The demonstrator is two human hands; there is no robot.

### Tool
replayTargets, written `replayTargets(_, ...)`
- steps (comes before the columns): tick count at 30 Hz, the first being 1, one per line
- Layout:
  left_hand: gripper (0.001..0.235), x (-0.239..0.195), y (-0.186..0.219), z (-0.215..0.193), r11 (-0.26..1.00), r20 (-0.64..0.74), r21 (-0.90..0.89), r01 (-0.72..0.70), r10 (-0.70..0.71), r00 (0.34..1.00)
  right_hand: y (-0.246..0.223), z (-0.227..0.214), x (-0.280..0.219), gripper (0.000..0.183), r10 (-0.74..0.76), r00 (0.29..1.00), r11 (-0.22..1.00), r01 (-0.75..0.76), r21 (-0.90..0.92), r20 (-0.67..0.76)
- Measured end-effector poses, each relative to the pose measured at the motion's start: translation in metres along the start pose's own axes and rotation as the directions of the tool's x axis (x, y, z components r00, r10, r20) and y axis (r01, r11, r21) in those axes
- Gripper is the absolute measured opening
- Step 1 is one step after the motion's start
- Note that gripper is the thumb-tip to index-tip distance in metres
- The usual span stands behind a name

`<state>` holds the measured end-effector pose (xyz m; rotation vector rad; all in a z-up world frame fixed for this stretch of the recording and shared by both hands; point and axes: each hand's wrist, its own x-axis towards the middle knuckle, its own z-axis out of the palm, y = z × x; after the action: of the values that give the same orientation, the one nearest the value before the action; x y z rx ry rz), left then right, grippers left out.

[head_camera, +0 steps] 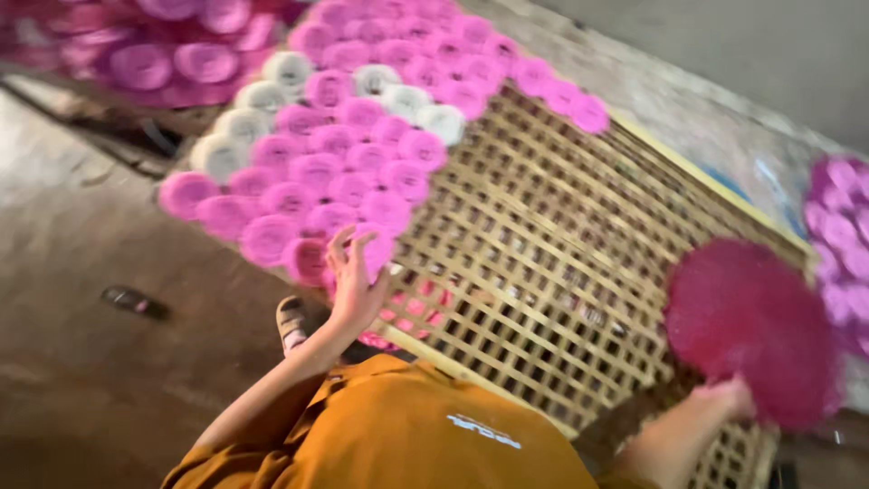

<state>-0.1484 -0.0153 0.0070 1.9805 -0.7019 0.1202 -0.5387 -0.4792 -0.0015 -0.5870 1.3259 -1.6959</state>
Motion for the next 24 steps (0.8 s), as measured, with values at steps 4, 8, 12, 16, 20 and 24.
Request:
replayTargets(4,0.060,0.031,-0.043,-0.064,0.998,-0.109,-0.031,0.051,-0.054,0.993,0.052,0.026,-0.097,0.062,-0.085,0.996,0.935,0.086,-0.344,0.018)
replayTargets(8,0.058,0.062,-0.104,-0.147,0.997,-0.201,-0.064,0.044,-0.056,0.978,0.098,0.065,-0.233,0.056,-0.250,0.944,0.878,0.314,-0.361,0.214)
replayTargets(12,0.057,0.089,-0.156,-0.261,0.995,-0.251,-0.100,-0.023,-0.003,0.968,0.133,0.163,-0.403,0.051,-0.282,0.778,0.897,0.421,-0.132,0.561)
replayTargets(16,0.046,0.100,-0.217,-0.369,0.996,-0.234,-0.089,0.025,-0.045,0.971,0.166,0.283,-0.568,0.037,-0.432,0.357,0.879,0.370,0.299,0.828)
replayTargets(20,0.039,0.116,-0.256,-0.457,0.989,-0.206,-0.102,0.104,-0.123,0.971,0.185,0.365,-0.719,0.034,-0.226,0.095,0.960,0.192,0.205,0.969)
replayTargets(24,0.034,0.149,-0.289,-0.509,0.970,-0.145,-0.165,0.179,-0.203,0.968,0.197,0.427,-0.832,0.021,-0.235,-0.210,0.834,0.459,0.307,0.949)
